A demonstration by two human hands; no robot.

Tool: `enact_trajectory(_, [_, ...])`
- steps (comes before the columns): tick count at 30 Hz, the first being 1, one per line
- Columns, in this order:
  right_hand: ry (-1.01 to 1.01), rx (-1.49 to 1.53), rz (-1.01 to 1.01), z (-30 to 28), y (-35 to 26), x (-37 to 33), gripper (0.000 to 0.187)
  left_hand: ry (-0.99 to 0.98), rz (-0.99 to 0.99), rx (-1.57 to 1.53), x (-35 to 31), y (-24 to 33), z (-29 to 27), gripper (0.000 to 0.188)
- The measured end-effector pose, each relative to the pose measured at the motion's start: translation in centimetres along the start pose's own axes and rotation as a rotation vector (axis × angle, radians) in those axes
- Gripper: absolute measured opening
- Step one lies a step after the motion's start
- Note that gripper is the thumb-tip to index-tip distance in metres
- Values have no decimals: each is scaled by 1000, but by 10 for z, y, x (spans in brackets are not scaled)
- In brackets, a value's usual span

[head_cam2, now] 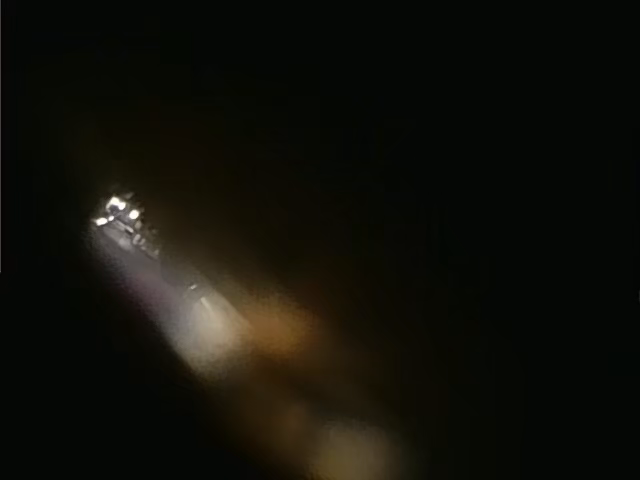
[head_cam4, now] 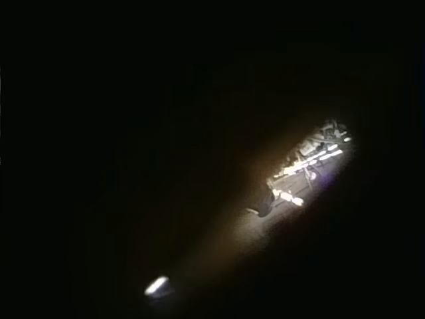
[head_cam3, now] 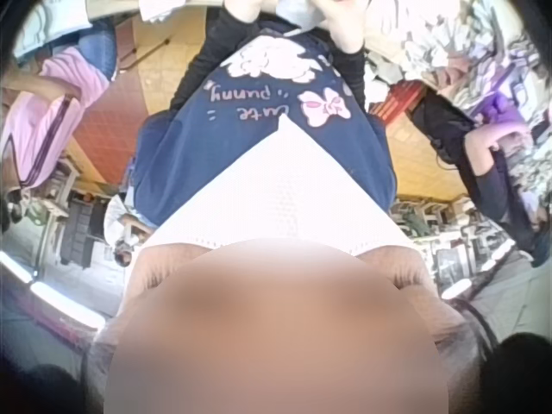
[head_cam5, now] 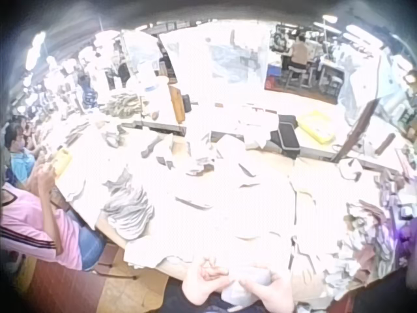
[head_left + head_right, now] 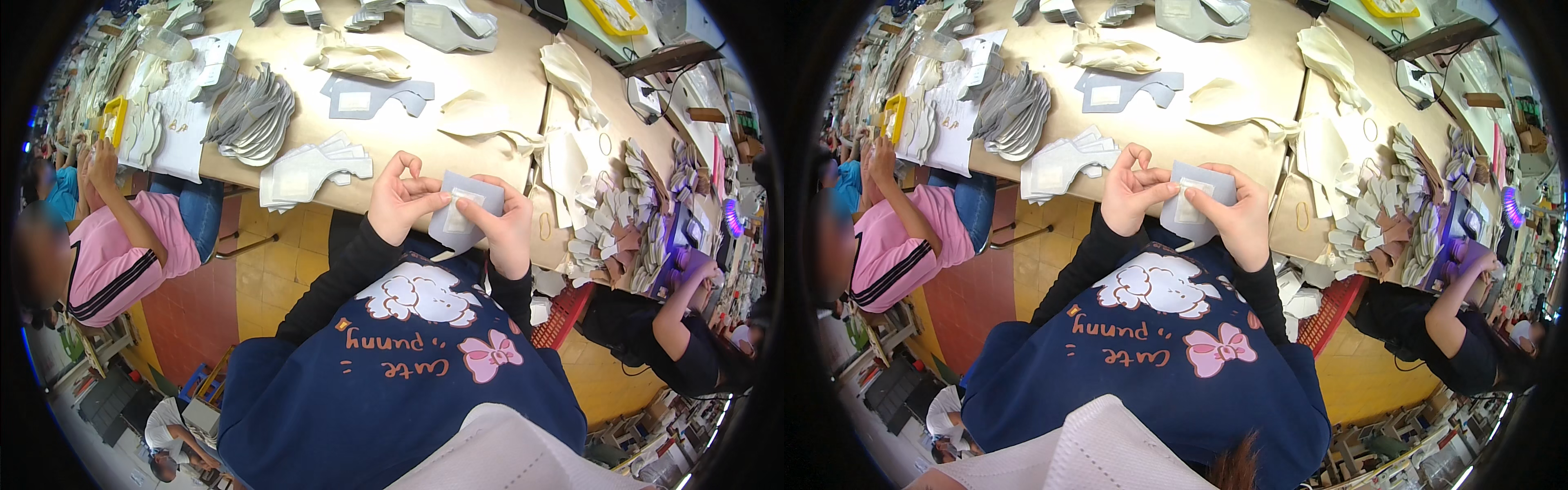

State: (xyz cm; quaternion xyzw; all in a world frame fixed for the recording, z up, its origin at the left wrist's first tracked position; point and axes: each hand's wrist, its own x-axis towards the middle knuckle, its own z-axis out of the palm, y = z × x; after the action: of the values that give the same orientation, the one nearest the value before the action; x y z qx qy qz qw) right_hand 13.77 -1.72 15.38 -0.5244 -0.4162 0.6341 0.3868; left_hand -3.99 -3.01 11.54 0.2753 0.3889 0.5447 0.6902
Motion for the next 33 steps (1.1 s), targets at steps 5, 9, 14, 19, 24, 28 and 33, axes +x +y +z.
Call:
enact_trajectory(5, [-51, 127, 64, -2, -1, 1, 33, -38, -41, -108, -1, -2, -3, 43])
enact_trajectory(9, [-63, 138, 50, -1, 3, 2, 31, -38, 24, 9, -3, 0, 0, 41])
enact_trajectory(14, [-45, 39, 38, 0, 6, 0, 30, -34, 70, 129, -6, 2, 5, 36])
enact_trajectory(19, [-45, 28, 14, 0, 6, 0, 30, -13, -5, 144, -7, 8, 5, 36])
enact_trajectory(24, [-53, 42, 38, -2, 4, -1, 29, -39, 32, 183, -5, 16, 8, 42])
enact_trajectory(28, [-75, 28, 44, -2, 5, -1, 29, -15, 32, 223, -6, 19, 8, 44])
enact_trajectory(33, [-73, 26, 42, -1, 7, 0, 30, -1, 152, 342, -6, 13, 9, 41])
